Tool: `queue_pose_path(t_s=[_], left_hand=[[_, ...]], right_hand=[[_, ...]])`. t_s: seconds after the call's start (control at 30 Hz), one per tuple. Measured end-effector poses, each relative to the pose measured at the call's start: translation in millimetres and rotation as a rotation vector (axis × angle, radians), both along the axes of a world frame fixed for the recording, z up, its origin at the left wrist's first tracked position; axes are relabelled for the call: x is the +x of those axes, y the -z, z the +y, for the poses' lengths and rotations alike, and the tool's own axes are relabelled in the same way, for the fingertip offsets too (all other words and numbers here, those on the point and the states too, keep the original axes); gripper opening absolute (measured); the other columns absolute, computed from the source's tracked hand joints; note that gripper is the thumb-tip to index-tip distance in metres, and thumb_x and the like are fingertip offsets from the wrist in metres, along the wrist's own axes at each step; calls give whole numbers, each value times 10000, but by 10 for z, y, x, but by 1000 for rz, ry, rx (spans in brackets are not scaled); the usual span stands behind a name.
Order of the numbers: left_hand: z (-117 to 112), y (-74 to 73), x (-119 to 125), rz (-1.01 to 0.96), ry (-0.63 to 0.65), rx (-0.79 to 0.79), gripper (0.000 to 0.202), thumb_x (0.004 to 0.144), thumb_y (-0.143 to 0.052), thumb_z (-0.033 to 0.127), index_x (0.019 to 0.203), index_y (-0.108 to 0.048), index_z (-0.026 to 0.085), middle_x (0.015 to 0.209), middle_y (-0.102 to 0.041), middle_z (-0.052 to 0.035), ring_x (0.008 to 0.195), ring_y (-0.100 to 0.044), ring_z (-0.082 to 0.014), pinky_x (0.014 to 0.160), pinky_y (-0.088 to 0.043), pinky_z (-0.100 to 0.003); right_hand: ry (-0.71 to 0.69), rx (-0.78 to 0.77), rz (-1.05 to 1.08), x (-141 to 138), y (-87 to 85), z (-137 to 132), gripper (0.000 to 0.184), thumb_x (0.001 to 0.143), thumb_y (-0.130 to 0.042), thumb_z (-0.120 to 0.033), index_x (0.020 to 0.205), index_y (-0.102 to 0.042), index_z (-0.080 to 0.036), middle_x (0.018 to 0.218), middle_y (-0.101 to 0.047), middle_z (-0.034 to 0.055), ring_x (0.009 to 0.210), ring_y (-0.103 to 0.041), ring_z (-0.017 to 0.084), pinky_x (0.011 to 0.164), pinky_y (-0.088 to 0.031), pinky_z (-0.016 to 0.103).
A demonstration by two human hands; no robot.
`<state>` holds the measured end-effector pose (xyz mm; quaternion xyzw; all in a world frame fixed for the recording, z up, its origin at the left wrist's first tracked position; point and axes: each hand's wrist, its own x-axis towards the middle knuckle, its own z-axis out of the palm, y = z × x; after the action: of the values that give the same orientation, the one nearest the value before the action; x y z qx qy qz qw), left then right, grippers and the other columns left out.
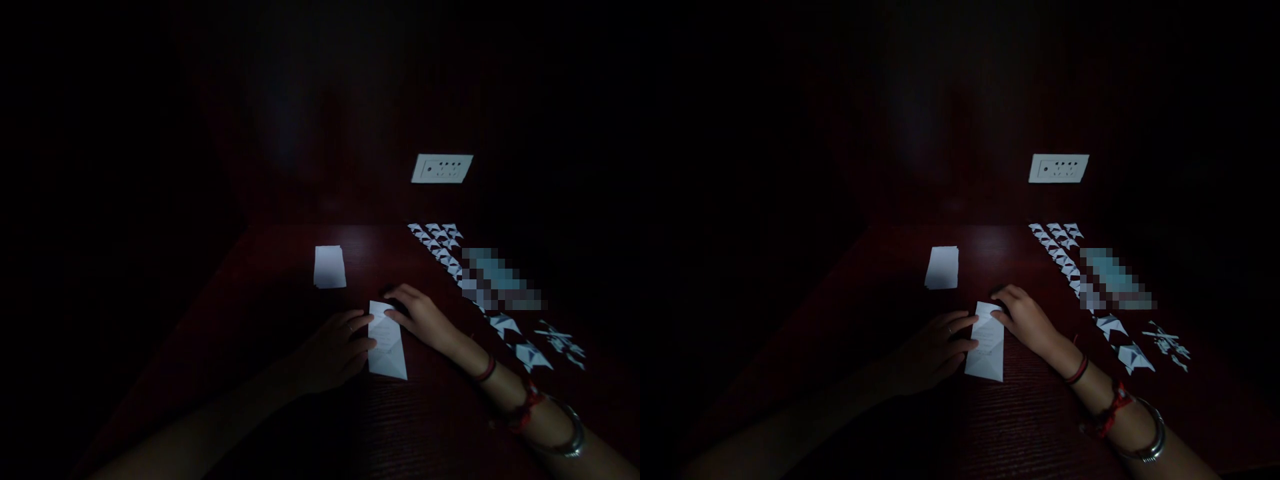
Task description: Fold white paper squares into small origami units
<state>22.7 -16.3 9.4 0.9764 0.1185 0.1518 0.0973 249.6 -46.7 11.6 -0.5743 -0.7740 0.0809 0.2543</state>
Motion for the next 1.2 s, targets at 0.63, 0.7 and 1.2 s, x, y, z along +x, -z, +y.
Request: queue_pose_path(t_s=[0.63, 0.7, 1.2], left_hand=[[-67, -8, 41, -13, -54, 51, 212, 817, -430, 194, 1008, -520, 177, 1308, -313, -41, 1212, -221, -244, 982, -263, -419], [-59, 11, 42, -2, -63, 46, 218, 819, -433, 205, 1019, -518, 186, 1294, -334, -47, 1205, -235, -247, 971, -275, -426], [-31, 45, 10, -19, -99, 8, 234, 839, -415, 228, 1050, -514, 202, 1334, -256, -74, 1216, -220, -272, 951, -292, -441]], right_hand=[[15, -24, 182, -67, -57, -13, 145, 762, -534, -253, 876, -603, -196, 865, -485, 41, 820, -497, 150, 741, -410, 278], [12, -22, 164, -101, -45, 25, 123, 777, -512, -250, 782, -614, -181, 835, -487, 42, 789, -500, 146, 713, -413, 270], [93, -252, 531, 100, -19, -82, 431, 672, -600, -208, 1091, -501, -184, 800, -564, 4, 681, -544, 116, 681, -462, 282]])
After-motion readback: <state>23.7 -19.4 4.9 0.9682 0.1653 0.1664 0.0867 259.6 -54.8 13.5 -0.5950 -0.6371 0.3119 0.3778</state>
